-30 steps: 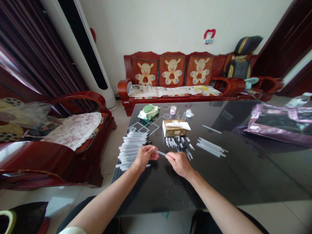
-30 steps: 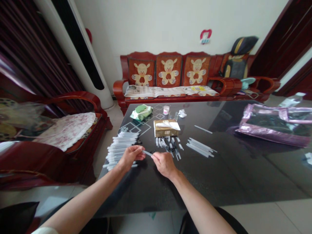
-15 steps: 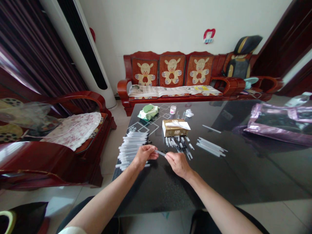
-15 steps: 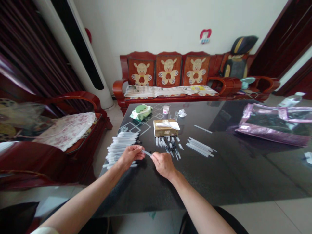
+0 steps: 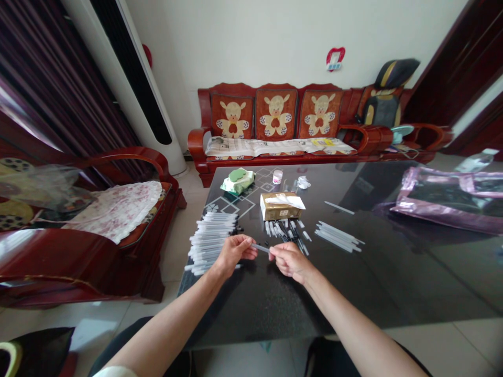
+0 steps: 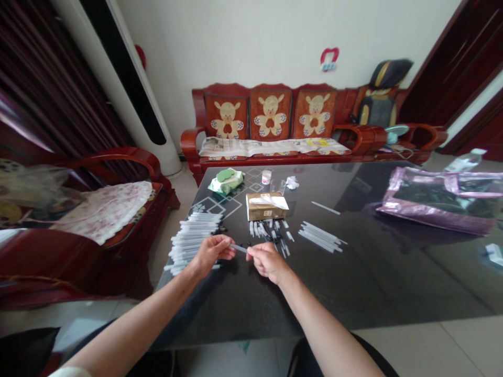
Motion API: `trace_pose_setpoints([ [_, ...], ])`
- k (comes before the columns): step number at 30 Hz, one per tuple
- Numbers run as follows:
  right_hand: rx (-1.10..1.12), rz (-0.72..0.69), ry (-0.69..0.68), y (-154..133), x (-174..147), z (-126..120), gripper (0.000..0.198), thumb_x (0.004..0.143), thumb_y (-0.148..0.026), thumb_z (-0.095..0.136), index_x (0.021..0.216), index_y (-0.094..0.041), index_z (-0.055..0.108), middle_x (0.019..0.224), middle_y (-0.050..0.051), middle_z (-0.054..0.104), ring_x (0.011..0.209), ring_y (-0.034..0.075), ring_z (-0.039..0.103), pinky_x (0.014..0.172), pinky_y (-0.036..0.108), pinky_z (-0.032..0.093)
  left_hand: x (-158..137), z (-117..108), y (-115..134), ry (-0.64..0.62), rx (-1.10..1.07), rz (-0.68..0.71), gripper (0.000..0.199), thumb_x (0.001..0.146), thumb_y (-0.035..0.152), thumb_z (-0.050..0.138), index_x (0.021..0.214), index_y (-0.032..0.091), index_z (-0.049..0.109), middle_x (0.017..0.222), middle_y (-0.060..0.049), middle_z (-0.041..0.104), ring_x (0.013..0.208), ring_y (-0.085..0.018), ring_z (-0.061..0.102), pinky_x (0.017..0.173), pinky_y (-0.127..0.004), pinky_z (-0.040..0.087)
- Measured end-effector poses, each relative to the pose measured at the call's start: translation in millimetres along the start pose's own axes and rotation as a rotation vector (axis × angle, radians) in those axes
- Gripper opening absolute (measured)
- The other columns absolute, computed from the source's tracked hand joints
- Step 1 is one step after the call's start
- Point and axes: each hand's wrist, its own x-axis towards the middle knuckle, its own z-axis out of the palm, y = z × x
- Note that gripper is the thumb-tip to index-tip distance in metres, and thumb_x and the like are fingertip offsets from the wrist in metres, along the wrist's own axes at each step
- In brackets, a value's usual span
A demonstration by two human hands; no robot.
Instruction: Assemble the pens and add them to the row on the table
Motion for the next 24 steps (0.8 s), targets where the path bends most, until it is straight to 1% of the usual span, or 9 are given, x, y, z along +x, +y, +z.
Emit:
trace_pose_setpoints([
  [2,-0.069,-0.064,0.041,-2,1,-1,0.032,0.079,-0.044,0.056,0.069,-0.014,0.059,0.037,-0.011,0.028,0.030,0.004,0.018,0.032,0.019,0.011,0,0,2,0.005,0.005,-0.001,0.041,0.070,0.046,0.069,0.083,0.008,0.063,0.069,-0.010,0.068,0.056,-0.013,0.063,0.055,-0.023,0.052],
  [5,-0.225,-0.186,0.109,-8,2,-1,0.033,0.079,-0.044,0.056,0.070,-0.013,0.063,0.039,-0.008,0.033,0.034,0.004,0.024,0.036,0.020,0.015,1,-1,6,0.002,0.009,0.018,0.048,0.076,0.050,0.061,0.098,0.008,0.062,0.074,-0.011,0.069,0.063,-0.016,0.066,0.062,-0.027,0.053],
  [8,-0.328,-0.249,0.141,-12,2,-1,0.034,0.080,-0.045,0.055,0.071,-0.013,0.065,0.041,-0.006,0.037,0.038,0.006,0.029,0.039,0.021,0.020,4,-6,9,0.012,0.054,0.011,0.054,0.080,0.055,0.053,0.108,0.008,0.058,0.078,-0.012,0.069,0.066,-0.018,0.067,0.064,-0.031,0.054],
  [10,-0.359,-0.263,0.143,-12,2,-1,0.034,0.081,-0.045,0.054,0.072,-0.013,0.066,0.042,-0.006,0.037,0.039,0.006,0.030,0.040,0.021,0.020,6,-8,9,0.013,0.114,0.016,0.052,0.081,0.056,0.050,0.103,0.009,0.058,0.077,-0.011,0.068,0.063,-0.017,0.066,0.060,-0.029,0.054],
  [12,-0.369,-0.265,0.137,-10,1,0,0.034,0.082,-0.044,0.053,0.072,-0.014,0.065,0.042,-0.006,0.037,0.039,0.006,0.029,0.041,0.021,0.020,8,-11,8,-0.030,0.207,0.059,0.048,0.082,0.056,0.047,0.093,0.011,0.059,0.073,-0.008,0.067,0.057,-0.014,0.063,0.053,-0.025,0.051],
  [14,-0.369,-0.248,0.117,-8,1,0,0.034,0.083,-0.043,0.052,0.073,-0.013,0.065,0.043,-0.006,0.036,0.039,0.006,0.028,0.040,0.021,0.020,9,-13,6,-0.073,0.352,0.129,0.045,0.084,0.055,0.045,0.082,0.013,0.058,0.065,-0.004,0.063,0.047,-0.011,0.057,0.043,-0.020,0.045],
  [16,-0.375,-0.214,0.084,-8,1,0,0.035,0.084,-0.043,0.051,0.075,-0.013,0.066,0.044,-0.007,0.036,0.039,0.006,0.028,0.040,0.020,0.018,10,-15,3,-0.077,0.506,0.189,0.042,0.085,0.053,0.043,0.074,0.014,0.056,0.057,-0.001,0.060,0.040,-0.008,0.051,0.037,-0.017,0.037],
  [19,-0.405,-0.177,0.036,-9,1,0,0.035,0.084,-0.042,0.050,0.077,-0.012,0.068,0.044,-0.007,0.036,0.039,0.005,0.027,0.039,0.020,0.017,10,-17,3,-0.054,0.642,0.235,0.042,0.087,0.050,0.040,0.070,0.015,0.055,0.052,0.001,0.056,0.037,-0.007,0.046,0.036,-0.016,0.032],
  [24,-0.434,-0.212,0.045,-12,0,-2,0.034,0.084,-0.040,0.050,0.074,-0.013,0.067,0.043,-0.007,0.035,0.039,0.006,0.028,0.041,0.021,0.018,6,-16,14,-0.084,0.785,0.275,0.044,0.089,0.049,0.036,0.067,0.016,0.054,0.052,0.001,0.057,0.038,-0.007,0.048,0.041,-0.018,0.034],
])
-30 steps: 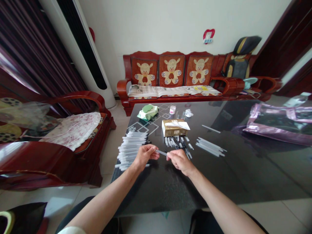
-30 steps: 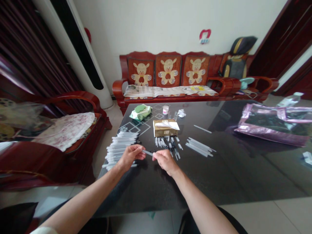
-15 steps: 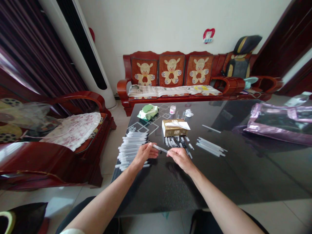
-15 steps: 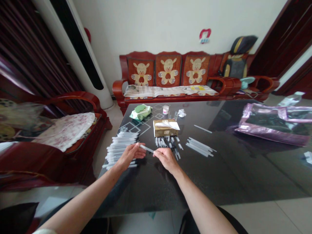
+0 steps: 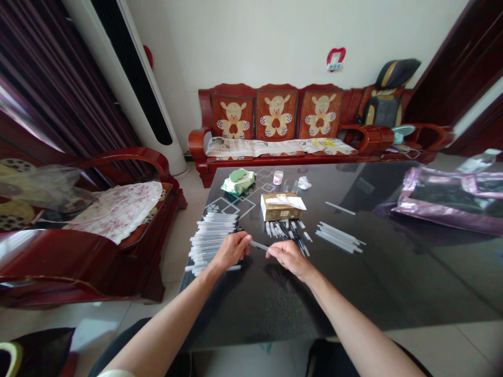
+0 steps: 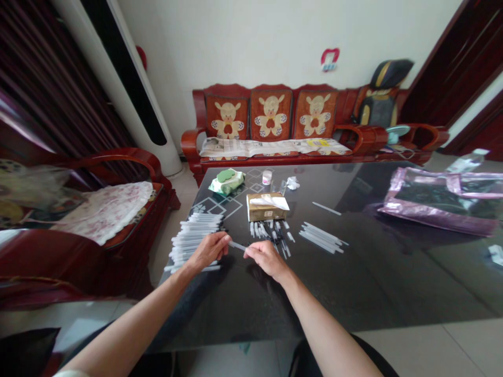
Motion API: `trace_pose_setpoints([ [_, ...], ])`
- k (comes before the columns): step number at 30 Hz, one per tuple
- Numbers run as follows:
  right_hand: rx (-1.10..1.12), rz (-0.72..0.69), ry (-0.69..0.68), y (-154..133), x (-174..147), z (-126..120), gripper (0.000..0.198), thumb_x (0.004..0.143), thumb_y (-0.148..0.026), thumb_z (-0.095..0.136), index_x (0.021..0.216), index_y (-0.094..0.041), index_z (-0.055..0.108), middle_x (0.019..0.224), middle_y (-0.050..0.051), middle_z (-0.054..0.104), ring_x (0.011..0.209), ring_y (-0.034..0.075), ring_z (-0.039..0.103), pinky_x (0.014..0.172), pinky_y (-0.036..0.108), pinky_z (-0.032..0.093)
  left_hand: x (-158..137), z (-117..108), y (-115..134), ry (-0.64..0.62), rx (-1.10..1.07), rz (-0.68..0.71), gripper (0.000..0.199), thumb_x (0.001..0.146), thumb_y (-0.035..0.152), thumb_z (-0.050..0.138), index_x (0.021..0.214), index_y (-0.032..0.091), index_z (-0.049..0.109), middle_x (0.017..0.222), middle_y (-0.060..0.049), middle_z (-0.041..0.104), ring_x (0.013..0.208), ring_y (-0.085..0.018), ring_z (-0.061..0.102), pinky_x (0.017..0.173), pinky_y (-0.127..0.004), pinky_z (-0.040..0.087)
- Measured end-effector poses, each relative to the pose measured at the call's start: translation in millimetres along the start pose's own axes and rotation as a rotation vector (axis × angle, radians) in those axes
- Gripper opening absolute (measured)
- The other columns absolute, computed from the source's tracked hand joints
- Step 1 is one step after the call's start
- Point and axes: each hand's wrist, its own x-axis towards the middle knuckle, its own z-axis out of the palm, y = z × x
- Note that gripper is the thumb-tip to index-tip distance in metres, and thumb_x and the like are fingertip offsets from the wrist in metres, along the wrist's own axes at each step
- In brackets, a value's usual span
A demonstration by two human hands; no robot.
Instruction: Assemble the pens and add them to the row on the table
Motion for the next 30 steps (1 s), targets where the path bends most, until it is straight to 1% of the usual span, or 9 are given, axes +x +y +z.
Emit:
trace_pose_setpoints([
  [4,-0.038,-0.028,-0.013,-2,-1,0,0.034,0.084,-0.039,0.051,0.073,-0.012,0.068,0.043,-0.006,0.037,0.041,0.006,0.029,0.043,0.022,0.019,-2,-5,5,-0.057,0.043,-0.007,0.046,0.090,0.051,0.032,0.066,0.017,0.053,0.053,0.002,0.058,0.038,-0.008,0.048,0.043,-0.020,0.035],
  [7,-0.075,-0.051,-0.008,-3,-2,-1,0.034,0.084,-0.039,0.050,0.071,-0.013,0.068,0.044,-0.006,0.036,0.042,0.007,0.028,0.044,0.022,0.019,-3,-7,5,-0.084,0.056,-0.010,0.049,0.090,0.051,0.029,0.062,0.018,0.051,0.049,0.002,0.053,0.038,-0.009,0.046,0.045,-0.021,0.035],
  [10,-0.121,-0.092,0.009,-6,-3,-1,0.035,0.085,-0.039,0.049,0.070,-0.013,0.067,0.045,-0.005,0.038,0.045,0.008,0.031,0.046,0.022,0.022,-2,-5,5,-0.056,0.083,0.031,0.050,0.091,0.049,0.030,0.056,0.019,0.049,0.046,0.001,0.049,0.042,-0.010,0.045,0.049,-0.023,0.034],
  [14,-0.201,-0.180,0.022,-11,-5,-1,0.037,0.087,-0.039,0.047,0.068,-0.014,0.066,0.052,-0.002,0.049,0.051,0.011,0.042,0.051,0.022,0.029,-1,0,2,0.018,0.055,0.056,0.045,0.090,0.045,0.034,0.055,0.020,0.046,0.048,0.000,0.047,0.046,-0.012,0.041,0.050,-0.025,0.029],
  [16,-0.262,-0.226,0.031,-14,-6,1,0.037,0.088,-0.038,0.045,0.065,-0.015,0.064,0.054,-0.002,0.051,0.053,0.011,0.044,0.053,0.022,0.030,0,3,0,0.024,0.047,0.043,0.044,0.090,0.043,0.034,0.055,0.021,0.045,0.048,0.000,0.046,0.046,-0.012,0.040,0.050,-0.026,0.028],
  [21,-0.480,-0.303,0.079,-16,-11,4,0.039,0.090,-0.035,0.043,0.058,-0.017,0.057,0.052,-0.001,0.047,0.050,0.011,0.040,0.053,0.024,0.025,0,5,-4,0.009,-0.021,0.013,0.046,0.089,0.045,0.035,0.050,0.021,0.043,0.046,0.000,0.043,0.045,-0.013,0.036,0.049,-0.026,0.027],
  [25,-0.636,-0.353,0.126,-15,-13,7,0.037,0.090,-0.034,0.044,0.059,-0.019,0.056,0.051,0.000,0.048,0.049,0.011,0.040,0.056,0.026,0.024,-1,6,-5,-0.026,-0.100,-0.036,0.047,0.088,0.050,0.034,0.052,0.022,0.041,0.046,0.001,0.040,0.043,-0.012,0.034,0.046,-0.026,0.026],
  [27,-0.645,-0.354,0.133,-15,-13,7,0.037,0.090,-0.035,0.044,0.060,-0.019,0.057,0.051,0.000,0.049,0.049,0.011,0.040,0.056,0.026,0.023,-2,8,-5,-0.041,-0.127,-0.080,0.046,0.088,0.051,0.032,0.053,0.022,0.041,0.044,0.002,0.038,0.041,-0.011,0.033,0.044,-0.026,0.024],
  [30,-0.498,-0.309,0.108,-16,-11,5,0.039,0.090,-0.038,0.042,0.062,-0.018,0.059,0.052,0.000,0.049,0.051,0.011,0.043,0.054,0.024,0.026,-3,8,-2,-0.030,-0.133,-0.069,0.046,0.089,0.051,0.032,0.055,0.021,0.042,0.044,0.002,0.040,0.041,-0.011,0.033,0.044,-0.025,0.024],
])
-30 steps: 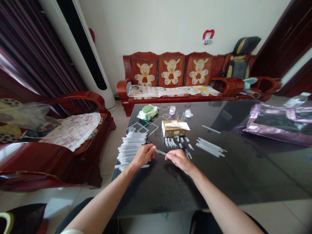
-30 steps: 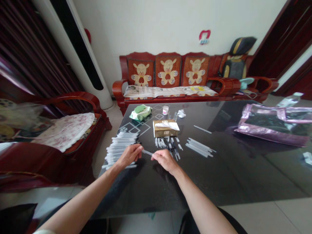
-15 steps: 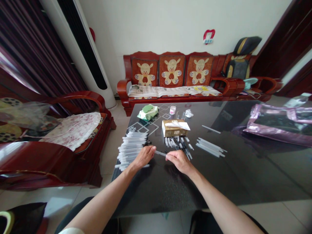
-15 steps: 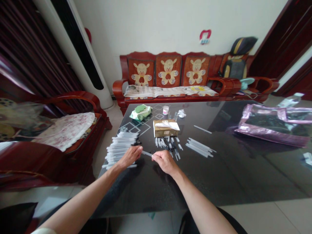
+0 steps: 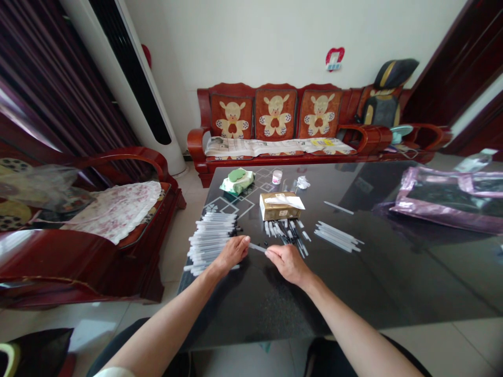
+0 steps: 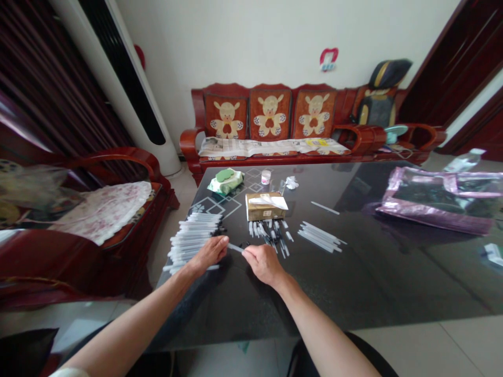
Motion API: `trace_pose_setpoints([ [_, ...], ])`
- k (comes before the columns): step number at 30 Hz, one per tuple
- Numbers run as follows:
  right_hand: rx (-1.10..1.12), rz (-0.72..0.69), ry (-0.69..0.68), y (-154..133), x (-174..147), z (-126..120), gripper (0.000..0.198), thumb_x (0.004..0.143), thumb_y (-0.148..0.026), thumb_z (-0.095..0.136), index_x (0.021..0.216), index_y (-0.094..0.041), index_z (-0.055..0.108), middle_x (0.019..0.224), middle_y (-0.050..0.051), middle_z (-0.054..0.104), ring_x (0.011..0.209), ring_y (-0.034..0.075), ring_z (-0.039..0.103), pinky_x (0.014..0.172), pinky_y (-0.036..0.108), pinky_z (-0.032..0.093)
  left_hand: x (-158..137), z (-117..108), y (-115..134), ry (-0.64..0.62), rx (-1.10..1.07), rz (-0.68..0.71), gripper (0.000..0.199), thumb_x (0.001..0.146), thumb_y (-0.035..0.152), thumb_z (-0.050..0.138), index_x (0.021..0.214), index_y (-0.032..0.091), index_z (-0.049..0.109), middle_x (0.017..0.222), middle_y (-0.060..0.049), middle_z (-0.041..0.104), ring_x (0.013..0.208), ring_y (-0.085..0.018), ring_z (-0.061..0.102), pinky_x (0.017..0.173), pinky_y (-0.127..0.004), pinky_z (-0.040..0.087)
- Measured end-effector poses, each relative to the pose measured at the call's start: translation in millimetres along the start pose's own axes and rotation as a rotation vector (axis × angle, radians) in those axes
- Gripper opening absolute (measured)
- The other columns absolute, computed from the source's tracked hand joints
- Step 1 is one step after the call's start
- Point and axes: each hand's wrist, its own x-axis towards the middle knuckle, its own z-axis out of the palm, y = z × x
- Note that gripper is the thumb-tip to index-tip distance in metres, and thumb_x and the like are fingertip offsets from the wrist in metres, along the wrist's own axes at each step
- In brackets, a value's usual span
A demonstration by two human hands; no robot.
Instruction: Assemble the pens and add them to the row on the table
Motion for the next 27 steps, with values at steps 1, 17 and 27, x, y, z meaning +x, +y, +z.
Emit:
trace_pose_setpoints([
  [1,0.077,0.020,-0.007,1,1,0,0.039,0.090,-0.038,0.042,0.063,-0.017,0.060,0.052,0.000,0.049,0.052,0.011,0.044,0.054,0.024,0.027,0,0,2,0.007,0.009,0.022,0.046,0.089,0.051,0.032,0.056,0.020,0.042,0.045,0.002,0.041,0.042,-0.010,0.034,0.045,-0.024,0.025],
  [17,1.032,0.545,-0.246,23,-3,8,0.034,0.078,-0.046,0.058,0.071,-0.012,0.059,0.037,-0.012,0.027,0.028,0.002,0.016,0.028,0.017,0.012,-5,0,11,-0.004,0.075,0.106,0.049,0.088,0.052,0.035,0.057,0.017,0.049,0.049,0.001,0.047,0.044,-0.008,0.040,0.046,-0.020,0.029],
  [27,0.770,0.432,-0.034,19,4,12,0.037,0.078,-0.048,0.056,0.075,-0.012,0.064,0.038,-0.010,0.029,0.033,0.004,0.019,0.034,0.019,0.013,5,6,2,0.109,-0.477,-0.249,0.054,0.081,0.063,0.041,0.079,0.012,0.058,0.058,-0.004,0.060,0.042,-0.011,0.054,0.038,-0.019,0.035],
])
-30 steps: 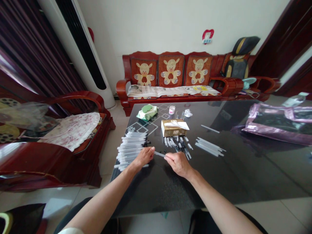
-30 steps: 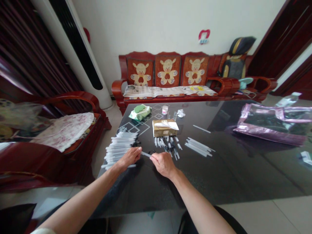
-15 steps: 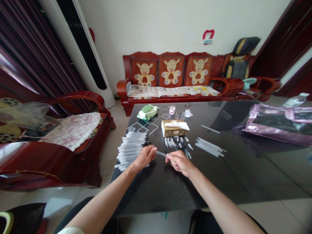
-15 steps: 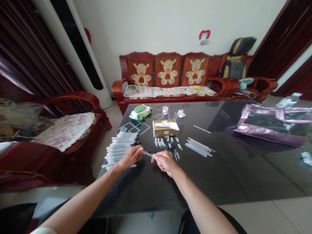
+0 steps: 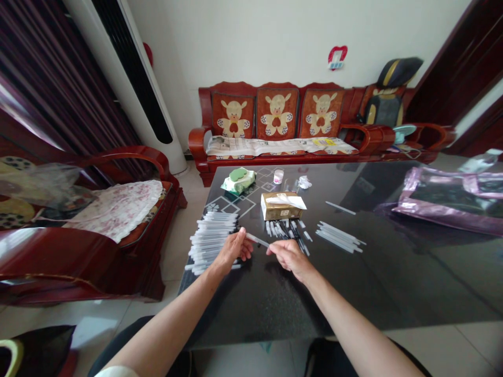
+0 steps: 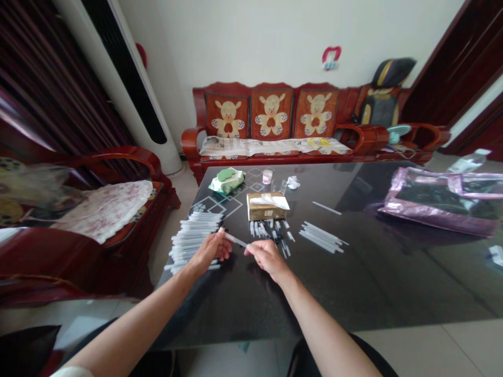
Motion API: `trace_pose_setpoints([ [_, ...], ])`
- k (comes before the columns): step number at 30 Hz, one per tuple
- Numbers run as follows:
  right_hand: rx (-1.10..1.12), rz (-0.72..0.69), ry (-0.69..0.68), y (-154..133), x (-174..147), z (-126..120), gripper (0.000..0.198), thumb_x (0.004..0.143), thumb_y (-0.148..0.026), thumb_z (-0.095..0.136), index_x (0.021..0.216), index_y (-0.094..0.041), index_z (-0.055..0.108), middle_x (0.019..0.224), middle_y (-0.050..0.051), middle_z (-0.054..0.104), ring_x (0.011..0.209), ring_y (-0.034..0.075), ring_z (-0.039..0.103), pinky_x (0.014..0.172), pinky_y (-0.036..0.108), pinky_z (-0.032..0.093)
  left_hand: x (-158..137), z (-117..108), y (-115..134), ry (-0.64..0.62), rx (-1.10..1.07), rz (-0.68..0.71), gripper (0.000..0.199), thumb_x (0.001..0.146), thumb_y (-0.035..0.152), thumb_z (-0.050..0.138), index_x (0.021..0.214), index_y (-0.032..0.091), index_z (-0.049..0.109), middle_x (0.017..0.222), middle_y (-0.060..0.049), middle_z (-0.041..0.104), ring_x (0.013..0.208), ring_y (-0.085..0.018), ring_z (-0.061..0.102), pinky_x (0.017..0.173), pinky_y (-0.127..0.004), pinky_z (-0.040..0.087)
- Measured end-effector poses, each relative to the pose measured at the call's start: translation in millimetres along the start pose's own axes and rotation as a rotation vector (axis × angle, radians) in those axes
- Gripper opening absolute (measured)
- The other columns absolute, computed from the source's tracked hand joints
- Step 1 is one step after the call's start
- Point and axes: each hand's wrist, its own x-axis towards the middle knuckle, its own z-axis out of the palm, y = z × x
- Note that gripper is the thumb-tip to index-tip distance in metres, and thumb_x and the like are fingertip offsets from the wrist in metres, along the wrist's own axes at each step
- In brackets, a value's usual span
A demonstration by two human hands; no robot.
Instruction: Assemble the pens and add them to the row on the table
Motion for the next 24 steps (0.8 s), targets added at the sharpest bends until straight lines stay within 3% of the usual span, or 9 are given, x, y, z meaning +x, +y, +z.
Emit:
trace_pose_setpoints([
  [4,-0.092,-0.045,0.053,3,1,2,0.038,0.079,-0.048,0.054,0.076,-0.012,0.067,0.040,-0.009,0.030,0.036,0.004,0.022,0.036,0.019,0.015,1,-4,-2,0.018,-0.172,-0.011,0.049,0.079,0.058,0.051,0.089,0.011,0.062,0.069,-0.006,0.064,0.052,-0.011,0.060,0.046,-0.020,0.043],
  [9,-0.151,-0.067,0.033,4,0,2,0.037,0.081,-0.046,0.053,0.075,-0.012,0.067,0.042,-0.008,0.032,0.038,0.005,0.024,0.038,0.020,0.015,1,-4,-5,-0.025,-0.159,0.057,0.039,0.071,0.047,0.067,0.085,0.010,0.066,0.072,-0.006,0.065,0.054,-0.009,0.057,0.048,-0.019,0.044],
  [18,-0.215,-0.092,0.026,1,0,0,0.036,0.081,-0.044,0.053,0.075,-0.012,0.068,0.042,-0.007,0.033,0.038,0.006,0.025,0.040,0.022,0.017,1,-7,-4,-0.090,-0.164,0.027,0.037,0.071,0.044,0.069,0.082,0.009,0.067,0.071,-0.006,0.066,0.054,-0.010,0.059,0.051,-0.021,0.048],
  [24,-0.424,-0.235,0.012,-7,-1,-3,0.037,0.084,-0.041,0.050,0.070,-0.013,0.070,0.050,-0.002,0.047,0.050,0.010,0.040,0.050,0.022,0.027,0,-4,-3,0.006,-0.096,0.005,0.037,0.066,0.045,0.072,0.067,0.009,0.063,0.059,-0.005,0.062,0.047,-0.010,0.057,0.044,-0.020,0.047],
])
